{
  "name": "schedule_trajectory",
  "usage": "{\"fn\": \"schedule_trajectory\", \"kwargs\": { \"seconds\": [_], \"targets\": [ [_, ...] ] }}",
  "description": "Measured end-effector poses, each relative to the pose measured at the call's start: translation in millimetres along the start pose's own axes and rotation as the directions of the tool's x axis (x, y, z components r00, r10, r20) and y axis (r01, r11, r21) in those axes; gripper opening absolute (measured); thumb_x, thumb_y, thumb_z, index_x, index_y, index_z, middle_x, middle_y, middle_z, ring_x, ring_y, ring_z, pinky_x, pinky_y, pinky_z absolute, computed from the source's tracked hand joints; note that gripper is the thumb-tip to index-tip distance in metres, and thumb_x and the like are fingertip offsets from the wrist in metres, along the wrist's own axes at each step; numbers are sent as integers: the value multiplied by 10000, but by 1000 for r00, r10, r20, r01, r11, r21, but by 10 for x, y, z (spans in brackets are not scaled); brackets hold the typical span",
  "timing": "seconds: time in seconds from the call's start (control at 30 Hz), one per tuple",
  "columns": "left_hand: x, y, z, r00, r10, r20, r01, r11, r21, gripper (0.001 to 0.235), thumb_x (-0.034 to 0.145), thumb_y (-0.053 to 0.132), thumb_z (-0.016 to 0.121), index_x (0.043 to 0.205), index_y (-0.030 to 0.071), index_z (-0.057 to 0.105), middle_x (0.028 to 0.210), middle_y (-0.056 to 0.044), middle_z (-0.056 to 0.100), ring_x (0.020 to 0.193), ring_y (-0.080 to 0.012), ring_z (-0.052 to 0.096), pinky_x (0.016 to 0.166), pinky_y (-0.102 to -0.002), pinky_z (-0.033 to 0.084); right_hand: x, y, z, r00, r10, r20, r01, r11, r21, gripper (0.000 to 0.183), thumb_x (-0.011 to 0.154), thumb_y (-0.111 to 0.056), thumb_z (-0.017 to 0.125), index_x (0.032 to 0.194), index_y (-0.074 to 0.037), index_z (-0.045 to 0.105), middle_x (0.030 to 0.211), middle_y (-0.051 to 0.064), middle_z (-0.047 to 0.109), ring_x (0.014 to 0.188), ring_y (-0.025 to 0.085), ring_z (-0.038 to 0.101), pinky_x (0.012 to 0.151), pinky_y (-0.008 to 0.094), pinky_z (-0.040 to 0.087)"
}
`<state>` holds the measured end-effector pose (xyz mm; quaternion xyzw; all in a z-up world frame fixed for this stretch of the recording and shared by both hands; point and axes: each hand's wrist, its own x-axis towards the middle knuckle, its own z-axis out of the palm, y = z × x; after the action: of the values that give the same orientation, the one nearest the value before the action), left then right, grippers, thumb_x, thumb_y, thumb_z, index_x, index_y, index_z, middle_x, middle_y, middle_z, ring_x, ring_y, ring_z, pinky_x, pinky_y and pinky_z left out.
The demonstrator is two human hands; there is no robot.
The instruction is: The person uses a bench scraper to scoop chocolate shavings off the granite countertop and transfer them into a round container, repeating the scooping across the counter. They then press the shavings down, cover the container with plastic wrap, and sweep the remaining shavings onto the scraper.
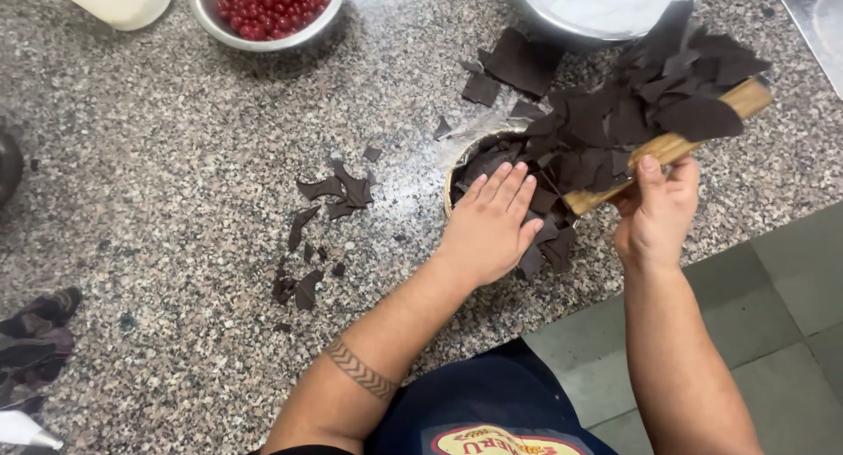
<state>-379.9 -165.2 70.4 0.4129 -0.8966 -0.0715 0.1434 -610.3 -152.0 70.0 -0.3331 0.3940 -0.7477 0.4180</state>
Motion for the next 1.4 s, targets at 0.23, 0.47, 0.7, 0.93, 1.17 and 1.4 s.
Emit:
{"fn": "schedule_trajectory", "kwargs": {
  "seconds": [0.23,0.47,0.7,0.93,1.17,1.4],
  "targets": [
    [36,-26,141,998,-40,-49,35,995,-92,643,1062,458,413,1524,11,440,1597,-173,441,1509,-313,372,1233,-463,293,14,68,-34,990,-107,87,112,992,-57,396,1132,-104,711,1438,-52,465,1235,99,637,1069,181,651,955,356,592],
    [-52,-91,10,965,-58,-256,-11,966,-259,439,983,365,599,1265,28,618,1365,-194,605,1308,-361,549,1154,-478,397,14,110,-81,983,-141,114,157,977,-144,433,1097,-115,717,1434,-37,457,1275,77,625,1145,175,626,1015,347,562],
    [-138,-174,-39,844,-333,-420,102,869,-484,266,965,255,638,1159,74,612,1303,-141,622,1280,-354,574,1112,-500,427,-25,65,-5,962,-203,182,247,931,-269,452,1124,-101,665,1483,-17,404,1365,75,596,1275,158,586,1159,325,495],
    [-12,-151,-263,835,-163,-525,-71,915,-397,549,1058,340,563,1524,75,445,1628,-171,407,1563,-385,358,1322,-540,246,-141,0,22,903,-209,375,361,843,-399,403,1136,-126,638,1469,-37,428,1265,75,609,1181,143,606,1067,306,504],
    [98,-44,-189,961,24,-276,-82,976,-203,555,1035,432,548,1505,138,517,1605,-151,443,1527,-365,384,1261,-517,304,85,-199,-45,890,-395,228,451,831,-325,357,1219,-150,702,1431,-27,444,1214,40,591,1092,107,561,1030,250,462],
    [137,-111,-108,997,1,-76,-3,1000,-30,587,1021,468,498,1451,71,541,1550,-164,486,1475,-333,407,1225,-491,292,98,-262,-322,901,-400,167,433,849,-304,431,1169,-203,748,1439,-26,463,1155,20,595,981,73,550,912,202,464]
  ]
}}
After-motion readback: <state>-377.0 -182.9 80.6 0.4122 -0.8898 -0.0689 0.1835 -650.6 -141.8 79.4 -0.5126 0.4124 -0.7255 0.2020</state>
